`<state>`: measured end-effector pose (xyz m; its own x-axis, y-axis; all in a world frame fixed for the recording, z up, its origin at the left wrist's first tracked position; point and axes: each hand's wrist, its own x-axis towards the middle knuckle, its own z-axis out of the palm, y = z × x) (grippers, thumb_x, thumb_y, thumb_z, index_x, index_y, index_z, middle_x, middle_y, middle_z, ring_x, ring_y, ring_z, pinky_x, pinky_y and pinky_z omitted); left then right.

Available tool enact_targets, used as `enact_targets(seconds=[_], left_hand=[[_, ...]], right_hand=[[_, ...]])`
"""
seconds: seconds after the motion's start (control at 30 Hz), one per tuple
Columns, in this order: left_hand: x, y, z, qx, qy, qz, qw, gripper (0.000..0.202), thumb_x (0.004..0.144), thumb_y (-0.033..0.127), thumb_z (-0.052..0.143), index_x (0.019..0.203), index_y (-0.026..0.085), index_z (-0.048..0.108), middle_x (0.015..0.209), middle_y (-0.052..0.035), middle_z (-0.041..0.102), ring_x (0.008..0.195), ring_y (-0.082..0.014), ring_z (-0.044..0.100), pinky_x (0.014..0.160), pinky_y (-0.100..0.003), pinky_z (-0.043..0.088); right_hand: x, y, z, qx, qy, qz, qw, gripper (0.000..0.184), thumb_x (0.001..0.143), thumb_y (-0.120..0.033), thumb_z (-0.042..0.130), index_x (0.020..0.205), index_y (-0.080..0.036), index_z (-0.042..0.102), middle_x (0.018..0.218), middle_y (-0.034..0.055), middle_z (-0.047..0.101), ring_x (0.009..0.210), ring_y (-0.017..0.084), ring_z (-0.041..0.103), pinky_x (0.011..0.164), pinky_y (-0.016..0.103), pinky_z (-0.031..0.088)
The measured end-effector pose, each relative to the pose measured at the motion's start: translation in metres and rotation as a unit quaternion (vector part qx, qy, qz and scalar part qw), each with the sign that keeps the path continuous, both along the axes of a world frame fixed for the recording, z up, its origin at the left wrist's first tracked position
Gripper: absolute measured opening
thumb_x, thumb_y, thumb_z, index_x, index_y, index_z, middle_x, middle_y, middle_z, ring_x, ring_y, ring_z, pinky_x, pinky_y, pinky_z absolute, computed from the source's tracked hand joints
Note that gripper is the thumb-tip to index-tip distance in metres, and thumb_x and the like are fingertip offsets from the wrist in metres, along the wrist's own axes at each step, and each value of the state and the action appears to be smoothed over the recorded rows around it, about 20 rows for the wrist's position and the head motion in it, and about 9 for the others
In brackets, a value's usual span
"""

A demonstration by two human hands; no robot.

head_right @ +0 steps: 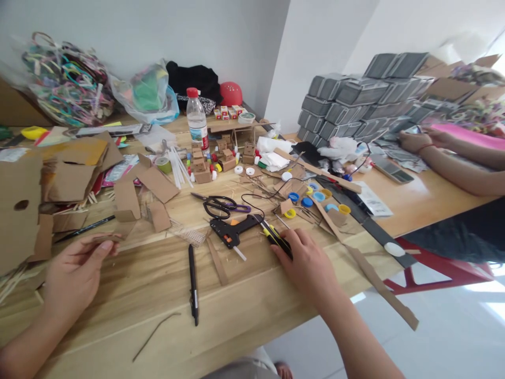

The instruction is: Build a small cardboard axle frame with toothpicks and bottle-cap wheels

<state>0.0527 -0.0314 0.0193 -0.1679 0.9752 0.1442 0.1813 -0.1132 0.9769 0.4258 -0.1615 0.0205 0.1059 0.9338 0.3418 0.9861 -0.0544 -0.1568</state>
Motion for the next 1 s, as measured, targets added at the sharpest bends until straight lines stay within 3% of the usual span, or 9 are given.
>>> enact_targets(seconds=[0.17, 0.33, 0.43, 0.57, 0.7, 0.9, 1.0], left_hand=[[0.000, 0.004, 0.003, 0.028, -0.047, 0.042, 0.998, 0.033, 0.050, 0.040, 0.087, 0.068, 0.021, 0.067, 0.061, -0.0004, 0.072, 0.051, -0.0142, 0.062, 0.048, -0.024, 0.052], [-0.001, 0.004, 0.005, 0.057, -0.060, 0.028, 0.996, 0.038, 0.060, 0.048, 0.086, 0.074, 0.020, 0.065, 0.080, -0.0053, 0.078, 0.060, -0.0169, 0.068, 0.050, -0.026, 0.054], [-0.003, 0.004, 0.001, 0.065, -0.056, 0.014, 0.996, 0.040, 0.067, 0.052, 0.084, 0.079, 0.020, 0.065, 0.080, -0.0058, 0.078, 0.062, -0.0178, 0.070, 0.051, -0.027, 0.055], [-0.007, 0.005, -0.004, 0.067, -0.083, 0.000, 0.994, 0.045, 0.065, 0.056, 0.085, 0.083, 0.020, 0.066, 0.076, -0.0029, 0.078, 0.060, -0.0164, 0.070, 0.051, -0.026, 0.055], [-0.008, 0.005, -0.003, 0.076, -0.097, -0.013, 0.992, 0.044, 0.067, 0.056, 0.085, 0.085, 0.020, 0.067, 0.075, -0.0028, 0.078, 0.058, -0.0163, 0.070, 0.051, -0.026, 0.054], [-0.008, 0.005, 0.003, 0.095, -0.111, -0.003, 0.989, 0.038, 0.067, 0.053, 0.087, 0.082, 0.024, 0.069, 0.074, -0.0003, 0.078, 0.060, -0.0166, 0.069, 0.053, -0.028, 0.055], [-0.008, 0.005, 0.002, 0.097, -0.109, -0.006, 0.989, 0.031, 0.072, 0.051, 0.084, 0.083, 0.026, 0.069, 0.075, -0.0005, 0.078, 0.062, -0.0183, 0.070, 0.052, -0.030, 0.052]], right_hand=[[0.010, 0.015, 0.021, -0.033, 0.040, 0.035, 0.998, 0.033, 0.098, -0.045, 0.042, 0.080, -0.027, 0.063, 0.071, 0.0065, 0.070, 0.056, 0.022, 0.065, 0.048, 0.032, 0.047], [0.001, 0.044, 0.040, -0.021, 0.016, 0.100, 0.995, 0.035, 0.098, -0.047, 0.042, 0.083, -0.026, 0.065, 0.069, 0.0075, 0.070, 0.052, 0.022, 0.061, 0.048, 0.033, 0.044], [-0.012, 0.064, 0.045, -0.032, 0.000, 0.138, 0.990, 0.030, 0.097, -0.043, 0.044, 0.083, -0.026, 0.065, 0.067, 0.0063, 0.070, 0.052, 0.021, 0.060, 0.050, 0.032, 0.043], [-0.028, 0.080, 0.053, -0.052, -0.022, 0.153, 0.987, 0.023, 0.095, -0.037, 0.048, 0.082, -0.027, 0.065, 0.070, 0.0054, 0.071, 0.054, 0.020, 0.060, 0.050, 0.030, 0.039], [-0.033, 0.078, 0.067, -0.098, -0.031, 0.122, 0.987, 0.020, 0.092, -0.035, 0.052, 0.082, -0.025, 0.066, 0.067, 0.0053, 0.070, 0.051, 0.020, 0.058, 0.050, 0.029, 0.037], [-0.010, 0.058, 0.084, -0.130, -0.063, -0.032, 0.989, 0.018, 0.089, -0.028, 0.054, 0.076, -0.024, 0.067, 0.061, 0.0049, 0.069, 0.051, 0.021, 0.059, 0.053, 0.030, 0.040], [0.000, 0.047, 0.083, -0.202, -0.068, -0.084, 0.973, 0.018, 0.088, -0.026, 0.056, 0.072, -0.025, 0.066, 0.058, 0.0043, 0.068, 0.052, 0.023, 0.060, 0.051, 0.031, 0.040]])
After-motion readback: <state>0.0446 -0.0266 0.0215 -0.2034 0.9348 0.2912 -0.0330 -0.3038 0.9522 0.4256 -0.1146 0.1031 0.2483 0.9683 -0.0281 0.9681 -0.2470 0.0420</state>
